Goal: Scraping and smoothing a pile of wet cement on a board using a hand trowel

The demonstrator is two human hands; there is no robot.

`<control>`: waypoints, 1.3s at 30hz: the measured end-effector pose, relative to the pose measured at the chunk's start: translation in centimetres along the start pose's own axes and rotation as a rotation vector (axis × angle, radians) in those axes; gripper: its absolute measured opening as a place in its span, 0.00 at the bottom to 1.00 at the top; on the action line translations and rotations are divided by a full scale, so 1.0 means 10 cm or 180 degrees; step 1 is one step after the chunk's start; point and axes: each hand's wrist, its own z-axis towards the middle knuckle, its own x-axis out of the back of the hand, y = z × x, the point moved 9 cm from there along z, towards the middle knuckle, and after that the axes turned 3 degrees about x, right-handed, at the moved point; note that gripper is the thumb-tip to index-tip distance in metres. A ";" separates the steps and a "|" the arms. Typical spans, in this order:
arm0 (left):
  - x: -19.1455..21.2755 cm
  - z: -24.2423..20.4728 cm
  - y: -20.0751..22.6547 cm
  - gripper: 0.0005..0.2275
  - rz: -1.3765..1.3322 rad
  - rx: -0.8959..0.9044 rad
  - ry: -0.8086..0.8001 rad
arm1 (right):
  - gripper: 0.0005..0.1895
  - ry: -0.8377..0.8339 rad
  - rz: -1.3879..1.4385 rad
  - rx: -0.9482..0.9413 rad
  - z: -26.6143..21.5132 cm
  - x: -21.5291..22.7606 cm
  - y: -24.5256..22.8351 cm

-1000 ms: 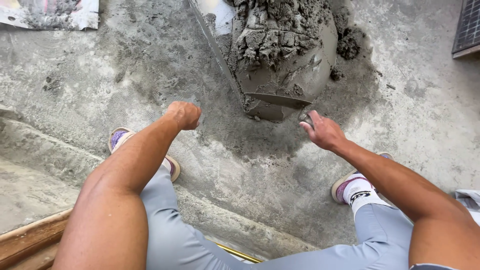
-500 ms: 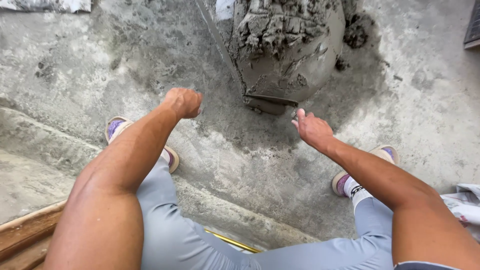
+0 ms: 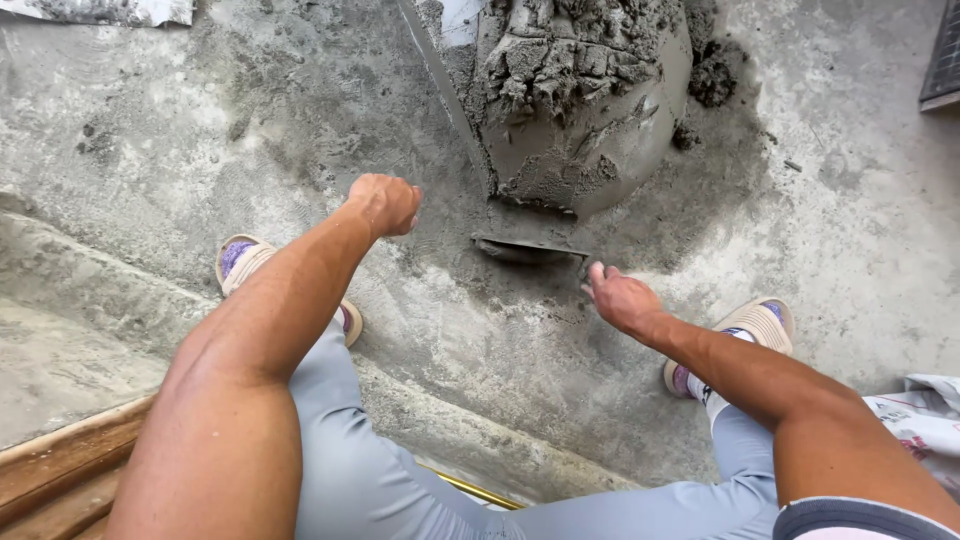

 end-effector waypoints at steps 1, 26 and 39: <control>0.00 0.02 0.01 0.19 -0.0014 -0.0009 0.0014 | 0.25 -0.0002 -0.0016 -0.0015 -0.03 0.08 -0.02; -0.09 0.11 -0.03 0.18 0.0144 -0.0013 0.0110 | 0.21 0.0345 0.0180 -0.0156 0.30 0.76 0.01; -0.10 0.17 0.01 0.17 0.0287 -0.0025 0.0186 | 0.20 0.0208 -0.0053 -0.0059 0.01 0.76 -0.09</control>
